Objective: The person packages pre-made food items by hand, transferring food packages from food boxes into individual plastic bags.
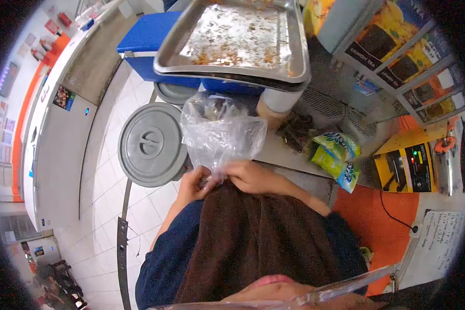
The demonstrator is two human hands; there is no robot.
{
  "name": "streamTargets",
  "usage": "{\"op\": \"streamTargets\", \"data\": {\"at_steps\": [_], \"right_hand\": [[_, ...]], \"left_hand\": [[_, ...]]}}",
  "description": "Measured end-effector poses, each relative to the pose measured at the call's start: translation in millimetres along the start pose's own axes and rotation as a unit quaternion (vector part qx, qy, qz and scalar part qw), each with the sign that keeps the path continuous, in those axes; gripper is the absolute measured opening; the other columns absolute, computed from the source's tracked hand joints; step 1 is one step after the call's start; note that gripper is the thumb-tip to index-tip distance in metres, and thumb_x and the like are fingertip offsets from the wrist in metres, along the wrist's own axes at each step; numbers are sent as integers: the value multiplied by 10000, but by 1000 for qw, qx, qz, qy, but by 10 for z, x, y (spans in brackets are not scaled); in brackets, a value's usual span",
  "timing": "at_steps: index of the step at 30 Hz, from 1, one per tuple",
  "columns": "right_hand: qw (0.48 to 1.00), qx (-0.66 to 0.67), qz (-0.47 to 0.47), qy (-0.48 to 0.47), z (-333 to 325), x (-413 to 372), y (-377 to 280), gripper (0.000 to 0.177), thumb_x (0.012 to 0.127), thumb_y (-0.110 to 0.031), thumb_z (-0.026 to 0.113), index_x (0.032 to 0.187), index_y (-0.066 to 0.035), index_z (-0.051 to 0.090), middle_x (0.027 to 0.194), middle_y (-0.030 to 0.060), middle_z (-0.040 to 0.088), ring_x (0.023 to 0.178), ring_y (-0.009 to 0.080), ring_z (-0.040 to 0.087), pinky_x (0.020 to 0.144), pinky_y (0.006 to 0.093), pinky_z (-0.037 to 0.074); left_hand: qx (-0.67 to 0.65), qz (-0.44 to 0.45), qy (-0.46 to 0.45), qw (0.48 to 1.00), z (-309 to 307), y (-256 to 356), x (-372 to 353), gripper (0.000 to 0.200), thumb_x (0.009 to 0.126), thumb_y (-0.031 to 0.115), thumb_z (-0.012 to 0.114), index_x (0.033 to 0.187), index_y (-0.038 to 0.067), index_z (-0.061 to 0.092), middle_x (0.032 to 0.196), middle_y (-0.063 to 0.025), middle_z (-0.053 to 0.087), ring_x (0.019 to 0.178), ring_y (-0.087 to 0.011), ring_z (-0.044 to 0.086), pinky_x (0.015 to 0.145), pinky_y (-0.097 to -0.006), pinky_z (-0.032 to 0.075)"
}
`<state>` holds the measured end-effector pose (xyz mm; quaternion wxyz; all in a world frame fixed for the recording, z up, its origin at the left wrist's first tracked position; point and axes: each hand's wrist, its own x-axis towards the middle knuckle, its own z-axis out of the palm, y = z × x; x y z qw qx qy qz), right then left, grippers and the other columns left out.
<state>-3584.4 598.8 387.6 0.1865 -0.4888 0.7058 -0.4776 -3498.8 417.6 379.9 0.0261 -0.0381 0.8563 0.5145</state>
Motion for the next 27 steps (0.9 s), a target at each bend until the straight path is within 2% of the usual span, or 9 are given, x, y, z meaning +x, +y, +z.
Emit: {"op": "streamTargets", "data": {"at_steps": [3,6,9,11,13,16,19,21,27], "right_hand": [[994,-102,48,16,184,423,-158,163,744,-41,458,870,11,546,890,226,550,878,339,533,737,392,422],[981,-131,139,35,246,671,-324,147,732,-62,471,841,14,533,844,231,545,829,342,533,700,412,418],[959,-212,186,-31,214,788,-629,158,715,-73,491,837,16,537,789,229,553,708,356,548,656,421,433],[934,-303,163,-95,244,893,-716,162,706,-75,500,833,15,545,767,227,559,651,366,552,631,425,440],[920,-373,-121,-6,254,1083,-648,168,698,-85,513,828,0,579,773,218,582,640,350,576,616,426,456],[977,-150,86,-124,377,1621,-243,152,728,-102,464,733,-20,591,832,216,583,765,336,575,660,416,472],[957,-220,153,-108,368,1806,800,194,738,-144,456,798,-56,618,895,187,579,805,320,564,731,453,437],[740,-666,29,-84,651,1982,1429,245,752,-176,437,872,-67,622,912,172,587,845,326,554,780,500,394],[837,-529,105,97,367,1788,1444,378,745,-162,490,1115,-84,486,998,224,537,833,357,543,762,450,418]], "left_hand": [[-41,27,-6,999,-306,117,-76,134,742,10,601,802,21,482,609,-27,481,608,-79,484,543,-223,391],[-411,55,179,892,-462,15,-143,110,815,62,511,752,52,422,590,1,425,488,-73,378,462,-212,309],[-435,117,134,883,-769,-80,-136,137,843,85,470,726,59,404,588,-1,413,491,-69,376,448,-204,304],[-427,99,141,888,-859,-64,-132,199,851,73,460,667,61,384,552,-4,412,452,-62,362,407,-202,282],[-354,134,103,920,-947,12,-139,239,851,79,465,625,58,388,497,-1,409,408,-52,348,368,-206,256],[-330,140,120,926,-1035,-54,-120,279,847,79,478,577,43,416,459,12,417,377,-58,365,357,-216,265],[-268,176,121,939,-1064,-179,-101,272,829,71,506,570,26,435,463,-3,426,386,-92,395,371,-239,293],[-228,200,120,945,-1059,-221,-77,266,816,65,527,568,18,441,468,-18,428,392,-124,414,384,-257,311],[-76,279,-49,956,-1009,-409,67,174,767,61,576,645,3,466,660,-112,472,613,-288,482,551,-304,388]]}}
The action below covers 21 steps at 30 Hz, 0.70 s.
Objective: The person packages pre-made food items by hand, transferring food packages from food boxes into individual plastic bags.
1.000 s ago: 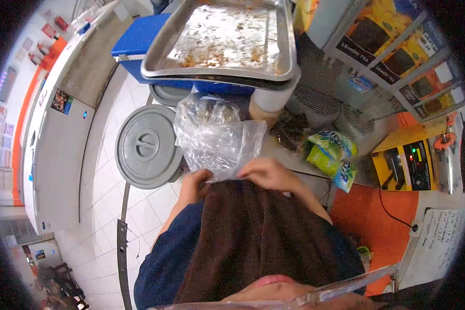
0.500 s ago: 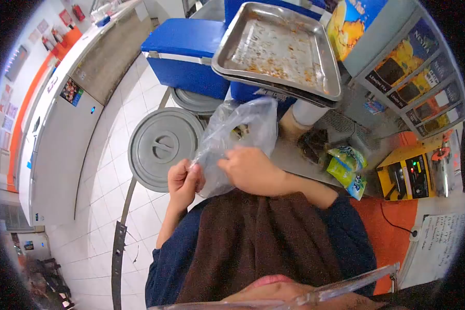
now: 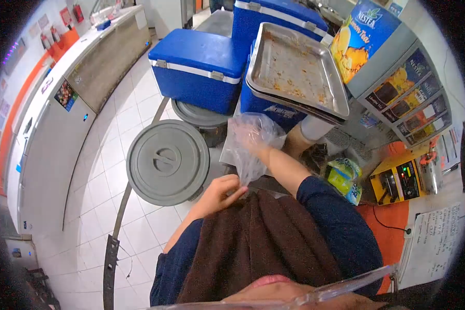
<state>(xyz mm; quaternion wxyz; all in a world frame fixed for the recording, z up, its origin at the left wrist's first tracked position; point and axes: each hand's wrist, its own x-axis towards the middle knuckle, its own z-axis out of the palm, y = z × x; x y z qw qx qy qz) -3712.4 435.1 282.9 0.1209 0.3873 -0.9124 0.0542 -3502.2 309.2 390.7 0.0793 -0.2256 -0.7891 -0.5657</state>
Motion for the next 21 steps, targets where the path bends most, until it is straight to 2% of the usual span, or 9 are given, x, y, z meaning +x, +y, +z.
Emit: {"op": "streamTargets", "data": {"at_steps": [2,3,4,6,9,12,16,19,21], "right_hand": [[1000,-8,0,11,67,-12,46,356,761,-162,463,1104,-70,494,1001,230,531,834,375,533,759,455,411],[1000,-13,-2,19,65,-15,76,339,776,-161,436,1092,-56,502,1005,236,525,835,392,522,757,460,404],[1000,-17,2,18,11,-11,103,339,776,-161,436,1092,-56,502,1005,236,525,835,392,522,757,460,404],[990,109,65,-63,-83,-46,163,303,789,-178,422,1036,-44,533,955,233,543,832,391,521,751,459,397],[990,119,25,72,-142,-204,237,250,769,-184,455,943,-42,565,808,212,569,772,366,536,744,452,397],[962,261,79,8,-336,-325,279,242,756,-195,503,925,-41,582,809,193,579,794,335,544,751,431,406],[936,276,113,-187,-998,-285,336,211,768,-135,482,897,-4,586,848,174,599,807,278,574,727,386,429],[939,278,153,-134,-955,-435,476,247,770,-185,539,947,-18,579,890,133,606,804,225,576,718,346,442],[902,395,162,68,-563,-571,693,285,774,-205,581,983,-13,563,925,125,606,789,205,575,709,341,448]], "left_hand": [[5,54,23,998,20,-130,7,117,767,96,592,779,12,510,800,-136,482,764,-291,485,677,-317,394],[-54,8,24,998,12,-249,-13,361,731,194,651,996,20,478,966,-145,470,937,-299,454,822,-347,360],[-57,11,21,998,-23,-346,27,361,731,194,651,996,20,478,966,-145,470,937,-299,454,822,-347,360],[58,41,77,994,-82,-549,223,857,607,302,752,1233,-20,264,1279,-195,310,1181,-304,318,954,-374,269],[114,32,83,989,63,-1076,539,1176,492,358,801,1307,-34,49,1366,-239,94,1269,-341,145,1018,-410,169],[123,28,45,991,373,-1535,838,1303,423,364,818,1294,-72,-48,1351,-294,-56,1283,-370,2,1046,-392,88],[133,25,183,974,614,-1521,1116,1210,401,235,829,1299,-59,74,1274,-262,270,1169,-394,295,974,-404,258],[158,13,214,964,687,-1347,1218,1125,416,160,805,1292,-47,131,1181,-237,380,1066,-394,388,901,-406,329],[197,19,242,950,697,-1383,1248,1001,445,106,783,1263,-24,221,1140,-210,416,1041,-379,411,879,-401,347]]}}
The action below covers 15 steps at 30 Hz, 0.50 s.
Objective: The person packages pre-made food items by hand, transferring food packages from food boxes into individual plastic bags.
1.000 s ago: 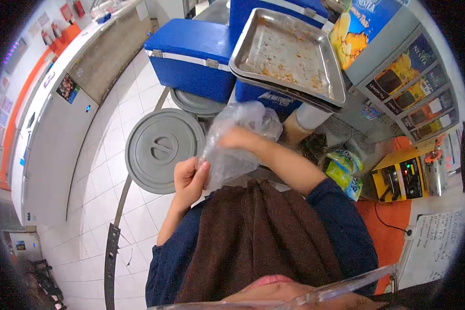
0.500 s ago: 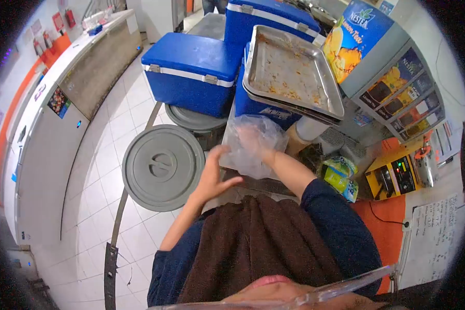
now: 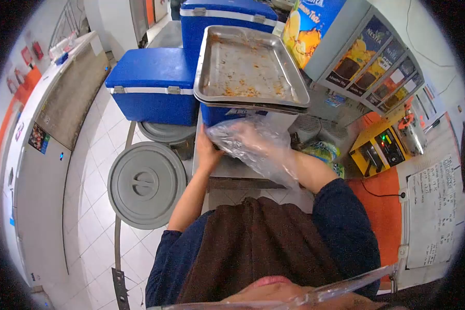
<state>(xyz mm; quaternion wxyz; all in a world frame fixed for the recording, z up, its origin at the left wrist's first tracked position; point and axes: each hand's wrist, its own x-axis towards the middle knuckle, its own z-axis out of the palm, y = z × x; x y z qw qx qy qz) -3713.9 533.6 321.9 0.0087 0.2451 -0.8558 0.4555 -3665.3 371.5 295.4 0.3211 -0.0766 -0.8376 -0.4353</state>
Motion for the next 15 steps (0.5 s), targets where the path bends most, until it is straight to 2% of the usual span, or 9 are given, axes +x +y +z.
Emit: {"op": "streamTargets", "data": {"at_steps": [1,3,4,6,7,8,10,13,15], "right_hand": [[1000,2,4,1,-46,-37,-28,285,774,-205,581,983,-13,563,925,125,606,789,205,575,709,341,448],[958,137,236,89,-229,-118,-212,244,777,-165,600,956,-2,564,902,118,604,801,195,570,721,335,452],[946,199,255,24,-638,-289,-1235,220,786,-130,592,963,-5,550,920,106,588,828,189,561,738,323,458],[904,327,270,58,-714,-568,-1098,221,789,-117,586,978,-11,542,934,91,581,837,190,559,746,321,461],[847,447,276,86,-767,-702,-1048,223,792,-104,581,993,-18,534,948,76,574,846,191,557,753,320,464],[844,450,277,93,-855,-846,-1029,223,792,-104,581,993,-18,534,948,76,574,846,191,557,753,320,464],[760,558,313,115,-1098,-1119,-1064,239,799,-69,561,1026,-15,511,968,61,568,853,183,558,755,331,467],[761,568,242,199,-1435,-1493,-931,229,809,-53,541,1035,-30,508,965,58,570,866,183,559,749,329,471],[772,540,225,249,-1618,-1752,-768,260,821,-72,530,1070,-20,478,1009,66,547,909,180,535,784,325,452]], "left_hand": [[0,-1,-5,1000,11,-120,-43,1001,445,106,783,1263,-24,221,1140,-210,416,1041,-379,411,879,-401,347],[-4,-155,-113,981,55,-394,-136,824,516,117,750,1209,4,321,1115,-187,435,1034,-368,414,866,-402,353],[15,-128,-70,989,109,-498,-186,748,553,139,728,1185,11,349,1106,-180,438,1034,-363,413,858,-408,355],[62,-98,-11,993,143,-586,-207,666,631,233,674,1178,15,362,1089,-181,443,1043,-362,406,854,-419,350],[61,-93,-19,994,136,-650,-191,666,631,233,674,1178,15,362,1089,-181,443,1043,-362,406,854,-419,350],[68,-129,-30,989,124,-722,-158,690,627,252,675,1189,17,352,1100,-193,436,1053,-367,398,867,-420,344],[119,-160,-77,977,41,-686,-88,688,643,249,651,1210,24,333,1115,-217,423,1067,-375,384,891,-418,331],[300,-152,-231,913,-319,-585,51,544,686,142,565,1184,25,378,1141,-234,403,1099,-369,359,904,-418,325],[302,-108,-284,904,-855,289,261,437,688,81,521,1112,16,439,1158,-220,419,1099,-358,379,915,-416,321]]}}
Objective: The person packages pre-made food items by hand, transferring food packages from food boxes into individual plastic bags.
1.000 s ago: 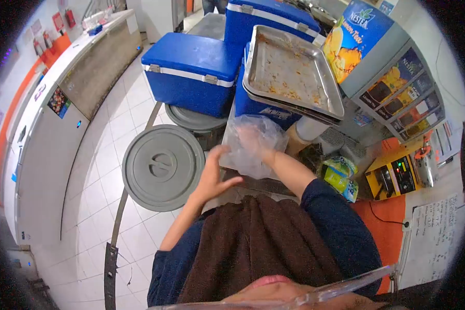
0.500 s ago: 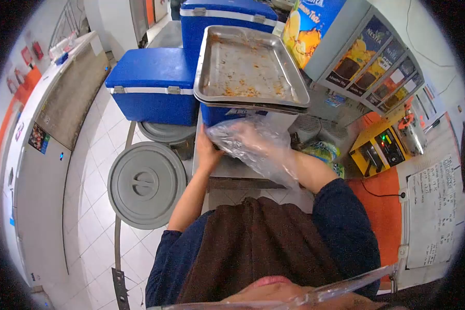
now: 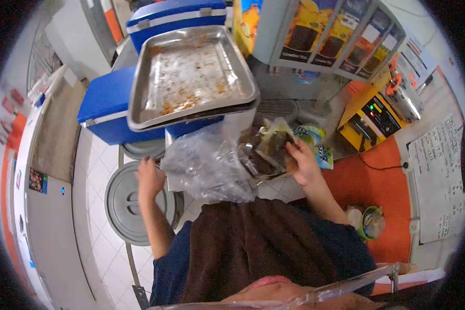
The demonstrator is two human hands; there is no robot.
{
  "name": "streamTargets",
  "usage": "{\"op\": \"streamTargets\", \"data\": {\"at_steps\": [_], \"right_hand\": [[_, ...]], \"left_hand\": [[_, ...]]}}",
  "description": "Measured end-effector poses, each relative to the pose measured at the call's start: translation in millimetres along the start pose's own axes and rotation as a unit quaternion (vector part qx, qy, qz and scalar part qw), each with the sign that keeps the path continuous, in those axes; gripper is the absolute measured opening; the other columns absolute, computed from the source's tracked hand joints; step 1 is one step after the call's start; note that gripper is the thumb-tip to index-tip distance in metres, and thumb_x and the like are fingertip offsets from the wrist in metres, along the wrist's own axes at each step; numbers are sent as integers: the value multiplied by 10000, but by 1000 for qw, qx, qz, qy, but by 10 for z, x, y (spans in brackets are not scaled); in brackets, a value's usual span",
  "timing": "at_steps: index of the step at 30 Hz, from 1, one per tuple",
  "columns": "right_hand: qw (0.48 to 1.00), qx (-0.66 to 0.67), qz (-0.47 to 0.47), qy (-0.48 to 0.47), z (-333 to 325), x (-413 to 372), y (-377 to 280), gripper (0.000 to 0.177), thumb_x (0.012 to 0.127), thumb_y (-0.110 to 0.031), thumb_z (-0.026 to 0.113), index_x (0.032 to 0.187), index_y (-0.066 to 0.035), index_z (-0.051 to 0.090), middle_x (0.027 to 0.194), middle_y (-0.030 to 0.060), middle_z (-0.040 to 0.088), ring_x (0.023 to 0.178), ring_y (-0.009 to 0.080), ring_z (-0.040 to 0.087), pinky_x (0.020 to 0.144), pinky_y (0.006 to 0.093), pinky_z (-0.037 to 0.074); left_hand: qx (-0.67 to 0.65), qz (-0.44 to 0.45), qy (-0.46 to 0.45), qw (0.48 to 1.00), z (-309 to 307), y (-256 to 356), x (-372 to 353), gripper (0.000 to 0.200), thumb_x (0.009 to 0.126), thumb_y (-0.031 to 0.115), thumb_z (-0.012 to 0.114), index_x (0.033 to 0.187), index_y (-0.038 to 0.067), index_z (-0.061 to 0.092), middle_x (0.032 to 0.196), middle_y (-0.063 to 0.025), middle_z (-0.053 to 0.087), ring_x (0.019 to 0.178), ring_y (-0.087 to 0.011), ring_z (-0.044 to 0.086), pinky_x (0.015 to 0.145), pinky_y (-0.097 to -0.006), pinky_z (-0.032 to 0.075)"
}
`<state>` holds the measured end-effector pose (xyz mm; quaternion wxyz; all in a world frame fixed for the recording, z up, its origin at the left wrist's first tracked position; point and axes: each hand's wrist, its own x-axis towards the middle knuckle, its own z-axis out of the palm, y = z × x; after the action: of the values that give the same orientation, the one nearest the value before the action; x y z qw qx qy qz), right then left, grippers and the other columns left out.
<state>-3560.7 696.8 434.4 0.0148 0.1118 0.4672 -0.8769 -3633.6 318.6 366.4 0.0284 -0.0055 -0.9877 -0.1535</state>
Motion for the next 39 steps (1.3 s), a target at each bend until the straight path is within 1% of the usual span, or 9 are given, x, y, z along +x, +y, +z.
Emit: {"op": "streamTargets", "data": {"at_steps": [8,13,19,22,25,30,34,36,39], "right_hand": [[973,179,-14,-145,-400,158,-2,293,811,-61,538,1096,-62,472,997,65,563,897,183,556,765,334,479],[977,-193,-84,17,-488,560,226,262,831,-54,508,1092,-53,505,1064,92,551,950,191,546,790,296,443],[815,-462,-350,19,-634,548,242,188,844,-135,517,1017,-82,566,939,89,545,796,178,504,765,309,408],[709,-551,-438,40,-755,661,224,179,858,-157,497,997,-67,565,1003,91,524,835,190,486,772,316,396],[944,-210,-239,92,-920,751,350,193,866,-151,492,988,-3,517,893,56,540,772,115,492,699,260,398],[884,-351,-265,159,-1102,1055,282,272,851,-202,524,1045,-15,491,905,70,533,768,148,508,696,268,407],[556,-669,-446,210,-769,801,250,472,735,-341,640,1068,-43,488,1015,153,469,774,265,537,688,332,443],[780,-554,-287,-53,-621,647,405,429,731,-252,669,1061,-40,496,944,118,508,775,200,535,650,306,430],[840,-499,-207,-54,-501,590,610,355,719,-230,683,967,-21,539,775,78,534,662,157,525,583,282,421]], "left_hand": [[-630,322,-152,690,-59,2015,-10,705,754,423,583,1279,54,291,1305,-130,339,1213,-262,305,995,-378,224],[-845,39,-526,88,842,2078,80,814,726,537,556,1267,-8,286,1292,-188,340,1178,-336,342,964,-456,291],[-645,-29,-397,652,832,2167,-86,571,707,228,663,1140,-56,421,989,-172,576,878,-286,582,805,-398,460],[-704,-88,-407,576,943,2135,-72,465,707,113,651,1100,-47,460,981,-153,579,886,-256,580,803,-367,464],[-739,-119,-412,520,1048,2034,-51,543,730,68,580,1190,-67,325,1043,-233,523,878,-400,555,727,-518,491],[-705,-129,-368,592,1078,1760,-31,456,742,118,579,1125,-59,405,974,-216,564,829,-358,586,703,-441,511],[-700,-147,-335,614,1219,1564,-8,444,751,151,585,1113,-54,428,944,-201,579,816,-320,600,691,-399,512],[-688,-86,-364,622,1238,1528,38,445,761,142,585,1119,-61,416,947,-200,577,820,-317,599,708,-417,511],[-713,-15,-364,598,1161,1569,0,409,775,105,569,1113,-67,416,972,-206,565,824,-325,595,715,-434,511]]}}
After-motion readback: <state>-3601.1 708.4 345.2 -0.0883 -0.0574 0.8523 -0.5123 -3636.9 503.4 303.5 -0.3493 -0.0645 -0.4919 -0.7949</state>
